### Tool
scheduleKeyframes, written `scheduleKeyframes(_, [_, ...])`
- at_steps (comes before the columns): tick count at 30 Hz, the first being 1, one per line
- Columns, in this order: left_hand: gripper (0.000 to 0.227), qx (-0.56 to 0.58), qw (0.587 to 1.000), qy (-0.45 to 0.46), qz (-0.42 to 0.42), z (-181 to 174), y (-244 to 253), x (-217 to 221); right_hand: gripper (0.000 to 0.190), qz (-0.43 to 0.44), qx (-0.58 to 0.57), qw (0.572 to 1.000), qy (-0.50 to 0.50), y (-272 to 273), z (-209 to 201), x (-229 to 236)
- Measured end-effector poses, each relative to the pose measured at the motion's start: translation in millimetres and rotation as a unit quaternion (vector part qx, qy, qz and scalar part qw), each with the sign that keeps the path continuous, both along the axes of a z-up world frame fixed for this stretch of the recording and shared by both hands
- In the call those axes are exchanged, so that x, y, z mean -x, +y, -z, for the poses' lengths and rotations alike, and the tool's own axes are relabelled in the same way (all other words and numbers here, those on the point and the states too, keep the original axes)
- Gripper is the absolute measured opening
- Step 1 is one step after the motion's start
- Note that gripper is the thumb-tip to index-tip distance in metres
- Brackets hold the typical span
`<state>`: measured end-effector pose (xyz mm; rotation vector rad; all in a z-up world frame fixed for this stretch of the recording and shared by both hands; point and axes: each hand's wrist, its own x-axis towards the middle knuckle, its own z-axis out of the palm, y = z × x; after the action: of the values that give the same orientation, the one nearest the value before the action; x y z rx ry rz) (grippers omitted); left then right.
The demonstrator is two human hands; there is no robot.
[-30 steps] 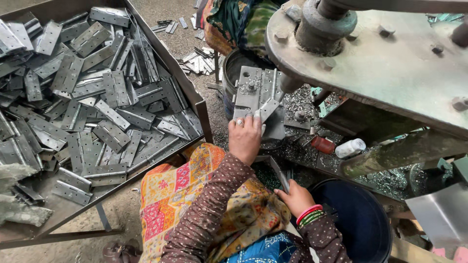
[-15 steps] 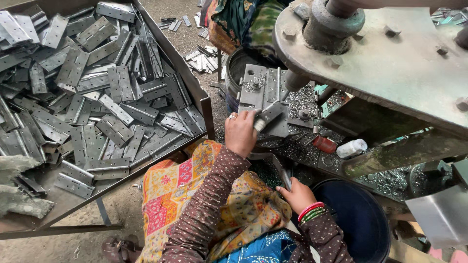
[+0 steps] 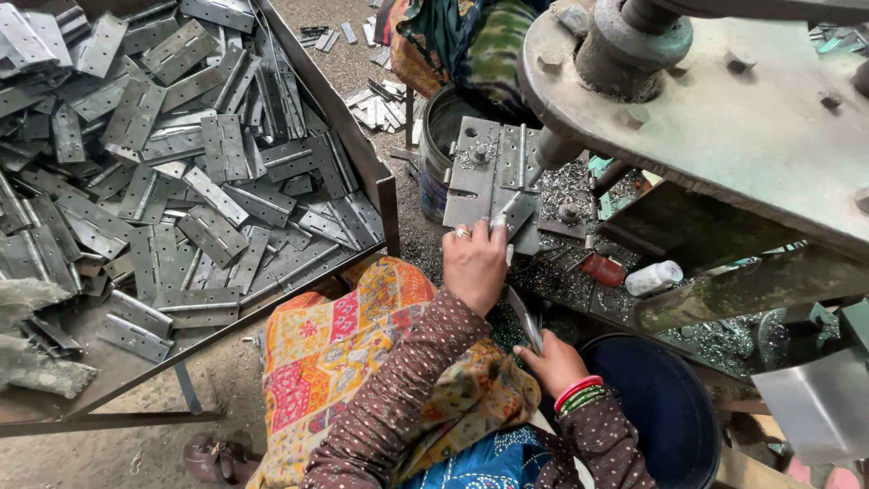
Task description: The person repeatedly picks up metal hinge plates from a nearby bin, places them into a manual punching machine, and operates the lever to punch holes. The finished plates are then placed back into the bin.
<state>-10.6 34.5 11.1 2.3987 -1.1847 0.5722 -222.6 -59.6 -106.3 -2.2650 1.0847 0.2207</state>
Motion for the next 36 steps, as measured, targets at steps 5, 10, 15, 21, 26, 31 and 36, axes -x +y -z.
scheduleKeyframes(5, [0.049,0.034,0.992,0.115,0.045,-8,6,-9,0.048,0.005,-0.004,1.000,0.013,1,-1,0])
scheduleKeyframes(10, [0.050,0.080,0.984,0.150,0.050,-6,7,-10,0.048,-0.003,-0.002,1.000,-0.004,2,-3,0])
scheduleKeyframes(15, [0.048,0.070,0.995,0.057,0.032,5,4,2,0.047,0.004,-0.009,1.000,-0.017,2,-3,2])
scheduleKeyframes(21, [0.052,0.053,0.990,0.127,0.022,8,3,-4,0.047,-0.010,0.004,1.000,-0.016,3,-1,2])
scheduleKeyframes(26, [0.056,-0.025,0.999,0.022,0.014,12,5,4,0.052,-0.014,0.014,1.000,-0.002,4,-18,-6])
scheduleKeyframes(31, [0.057,-0.047,0.997,-0.010,0.055,22,-4,20,0.050,0.008,-0.032,0.999,0.039,3,-54,-20])
scheduleKeyframes(36, [0.043,-0.015,0.998,0.031,0.059,36,-29,6,0.053,0.035,-0.070,0.995,0.060,-3,-43,-14])
